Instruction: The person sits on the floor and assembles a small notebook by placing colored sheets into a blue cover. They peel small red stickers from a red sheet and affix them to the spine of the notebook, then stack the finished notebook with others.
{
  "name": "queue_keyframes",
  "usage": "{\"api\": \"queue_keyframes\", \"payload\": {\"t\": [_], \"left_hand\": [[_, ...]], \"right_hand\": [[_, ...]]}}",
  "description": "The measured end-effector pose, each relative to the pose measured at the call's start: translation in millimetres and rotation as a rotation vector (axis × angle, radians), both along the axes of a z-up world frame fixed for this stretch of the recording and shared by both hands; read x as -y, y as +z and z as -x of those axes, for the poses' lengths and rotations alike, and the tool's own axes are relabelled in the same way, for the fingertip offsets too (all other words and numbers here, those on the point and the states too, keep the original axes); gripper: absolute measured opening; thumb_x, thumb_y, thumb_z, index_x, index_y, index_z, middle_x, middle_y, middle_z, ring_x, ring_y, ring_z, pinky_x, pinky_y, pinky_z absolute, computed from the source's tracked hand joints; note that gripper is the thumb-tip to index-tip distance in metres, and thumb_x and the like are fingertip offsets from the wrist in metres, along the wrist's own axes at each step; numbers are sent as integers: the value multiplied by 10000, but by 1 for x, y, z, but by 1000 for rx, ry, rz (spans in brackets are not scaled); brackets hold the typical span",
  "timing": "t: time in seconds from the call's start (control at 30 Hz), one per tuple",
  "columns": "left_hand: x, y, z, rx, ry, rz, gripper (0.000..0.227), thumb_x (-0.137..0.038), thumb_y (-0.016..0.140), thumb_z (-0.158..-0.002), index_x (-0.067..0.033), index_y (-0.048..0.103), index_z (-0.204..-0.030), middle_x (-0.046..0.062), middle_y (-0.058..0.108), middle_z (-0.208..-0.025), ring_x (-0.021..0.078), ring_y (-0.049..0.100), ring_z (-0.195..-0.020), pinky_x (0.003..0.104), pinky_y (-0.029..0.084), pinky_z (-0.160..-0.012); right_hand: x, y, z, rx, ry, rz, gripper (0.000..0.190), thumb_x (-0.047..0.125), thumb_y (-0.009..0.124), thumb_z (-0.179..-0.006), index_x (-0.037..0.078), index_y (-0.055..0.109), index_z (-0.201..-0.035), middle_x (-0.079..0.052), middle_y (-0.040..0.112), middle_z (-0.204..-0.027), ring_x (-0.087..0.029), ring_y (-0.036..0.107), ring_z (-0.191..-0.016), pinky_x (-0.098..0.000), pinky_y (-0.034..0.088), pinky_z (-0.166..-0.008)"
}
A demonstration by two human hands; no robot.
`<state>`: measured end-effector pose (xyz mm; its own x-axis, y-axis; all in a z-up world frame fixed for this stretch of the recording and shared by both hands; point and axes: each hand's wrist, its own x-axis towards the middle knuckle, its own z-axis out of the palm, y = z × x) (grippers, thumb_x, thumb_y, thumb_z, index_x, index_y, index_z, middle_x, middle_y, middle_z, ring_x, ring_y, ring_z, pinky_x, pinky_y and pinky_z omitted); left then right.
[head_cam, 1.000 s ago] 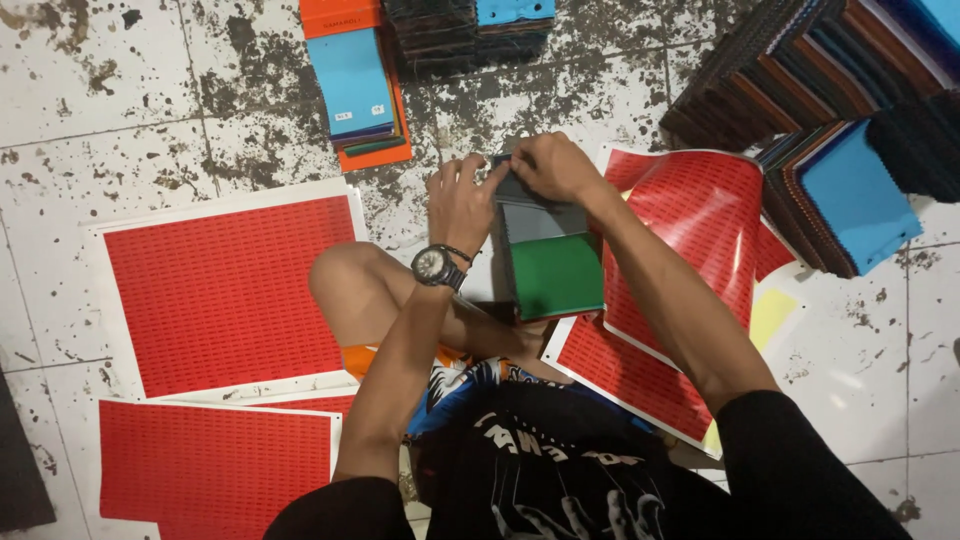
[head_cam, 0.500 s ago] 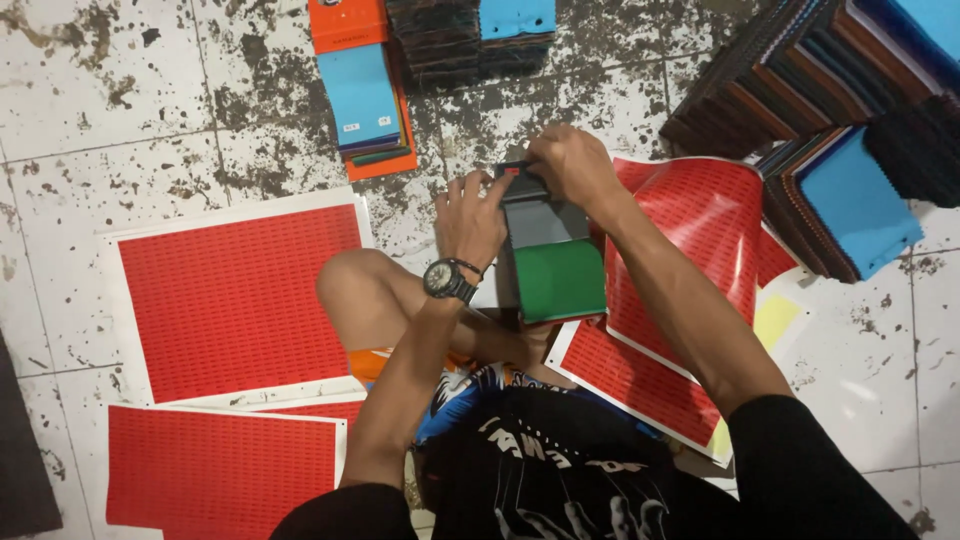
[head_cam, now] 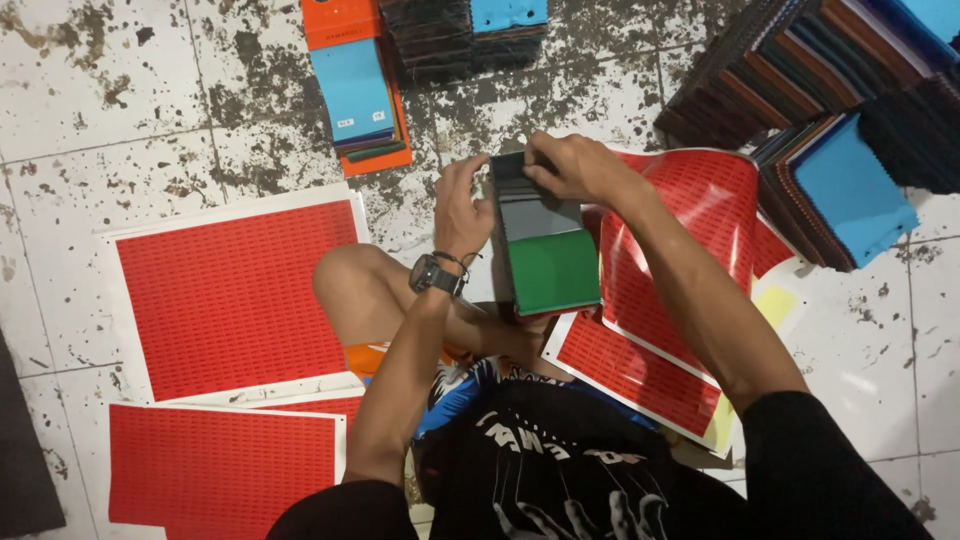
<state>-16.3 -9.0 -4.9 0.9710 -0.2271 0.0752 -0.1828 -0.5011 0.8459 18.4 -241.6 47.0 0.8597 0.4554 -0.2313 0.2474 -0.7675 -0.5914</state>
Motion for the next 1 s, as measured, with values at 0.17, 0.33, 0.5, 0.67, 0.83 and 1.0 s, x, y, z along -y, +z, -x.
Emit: {"api": "queue_keyframes", "payload": {"t": [0.17, 0.33, 0.5, 0.67, 0.83, 1.0], "left_hand": [[-2, 1, -8, -98, 6, 70, 664, 129, 425, -797, -132, 504, -1402, 137, 422, -1306, 458, 455, -1242, 526, 494, -989], [-3, -6, -13, -132, 47, 154, 658, 174, 410, -793, -114, 504, -1377, 169, 436, -1311, 468, 458, -1238, 512, 516, -1027], [-2, 4, -15, -27, 10, 99, 793, 215, 398, -720, -158, 486, -1413, 110, 500, -1302, 406, 464, -1278, 563, 413, -1096], [-6, -7, -15, 23, -73, 70, 550, 81, 508, -764, -236, 628, -1197, 41, 516, -1257, 351, 491, -1243, 520, 368, -1087], [1, -24, -9, 111, -158, -102, 232, -196, 707, -815, -357, 750, -978, -15, 549, -1235, 353, 513, -1225, 522, 413, -1058], [-1, -17, -11, 173, -276, -201, 219, -226, 756, -772, -301, 747, -977, 33, 553, -1280, 396, 482, -1254, 543, 409, -1021]], "right_hand": [[-17, 36, -11, -191, -21, 53, 552, 446, 724, -894, 136, 568, -1324, -201, 730, -1212, -441, 667, -1157, -614, 505, -998], [-22, 16, -13, -183, -37, 201, 471, 240, 762, -890, 207, 592, -1328, -142, 734, -1228, -412, 668, -1167, -581, 520, -1010], [-9, -8, -8, 13, 17, 298, 320, 246, 759, -860, 219, 723, -1177, -107, 781, -1075, -410, 724, -1034, -554, 578, -918], [2, -7, 24, 34, 214, 204, 213, 267, 742, -817, 190, 758, -1016, -84, 734, -1025, -346, 687, -1062, -472, 576, -947], [0, 3, 38, -94, 242, 129, 278, 359, 613, -927, 143, 768, -1009, -156, 686, -999, -399, 673, -1047, -505, 565, -921], [1, 25, 53, 10, 133, -88, 315, 345, 583, -981, 98, 729, -1108, -187, 701, -987, -412, 694, -995, -516, 564, -870]]}}
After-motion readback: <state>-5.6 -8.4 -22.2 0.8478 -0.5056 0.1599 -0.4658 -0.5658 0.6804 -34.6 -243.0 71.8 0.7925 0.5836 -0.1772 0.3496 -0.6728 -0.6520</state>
